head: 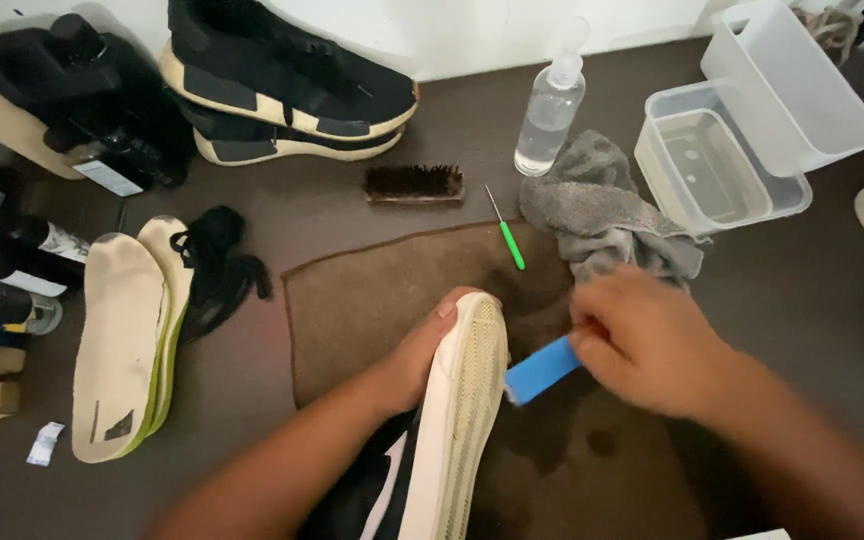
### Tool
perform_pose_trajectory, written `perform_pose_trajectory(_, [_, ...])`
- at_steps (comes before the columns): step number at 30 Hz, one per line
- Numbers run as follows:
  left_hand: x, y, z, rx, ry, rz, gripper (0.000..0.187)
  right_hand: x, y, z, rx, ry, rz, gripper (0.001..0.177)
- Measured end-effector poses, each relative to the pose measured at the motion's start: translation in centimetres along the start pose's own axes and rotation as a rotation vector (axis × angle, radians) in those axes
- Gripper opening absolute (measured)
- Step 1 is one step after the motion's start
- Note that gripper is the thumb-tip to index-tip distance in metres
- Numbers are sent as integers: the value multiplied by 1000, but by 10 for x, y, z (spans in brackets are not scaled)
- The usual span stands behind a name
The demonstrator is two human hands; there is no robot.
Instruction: The person scrubs the sole of a white sneaker with a blue brush and wipes it with a gray cloth. They repeat the scrubbing and wiping on different sections of the sole, then briefly inspect the cleaned area before continuing.
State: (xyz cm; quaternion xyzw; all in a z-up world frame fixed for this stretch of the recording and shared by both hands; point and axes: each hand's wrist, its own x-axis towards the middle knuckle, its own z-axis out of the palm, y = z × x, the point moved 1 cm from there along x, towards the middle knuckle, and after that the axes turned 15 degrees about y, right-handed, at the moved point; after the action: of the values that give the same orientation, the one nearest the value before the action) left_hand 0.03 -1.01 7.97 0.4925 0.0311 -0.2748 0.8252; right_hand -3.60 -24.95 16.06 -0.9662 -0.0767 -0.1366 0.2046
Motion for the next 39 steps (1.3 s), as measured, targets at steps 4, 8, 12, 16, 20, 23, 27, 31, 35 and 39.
perform_pose_trajectory(4, [17,-8,-21,161,-145,87,53,-42,11,4,82,-76,-110,12])
perform_pose_trajectory(8, [14,-3,-19,70,-219,-58,60,-85,28,16,-53,230,-334,19])
perform_pose_trajectory(12, [17,-4,-22,250,-158,16,53,-103,34,27,-209,380,-393,14])
perform_pose_trajectory(16, [18,-6,-22,213,-210,50,55,-101,20,23,-186,244,-407,28])
perform_pose_trajectory(20, [21,-9,-24,275,-188,126,55,-90,28,16,-67,272,-510,46])
perform_pose_trajectory(23, [17,-3,-20,331,-138,118,58,-65,41,8,-205,486,-434,33])
perform_pose_trajectory(27, [19,-2,-23,423,-182,235,55,1,43,11,-160,494,-312,51])
perform_pose_trajectory(31, [18,-2,-22,339,-174,147,55,52,48,33,-355,167,2,80])
perform_pose_trajectory(35, [28,-16,-30,206,-67,18,47,58,96,68,-531,301,-143,64])
perform_pose_trajectory(39, [28,-21,-28,207,-60,84,51,36,49,11,-534,441,-207,73])
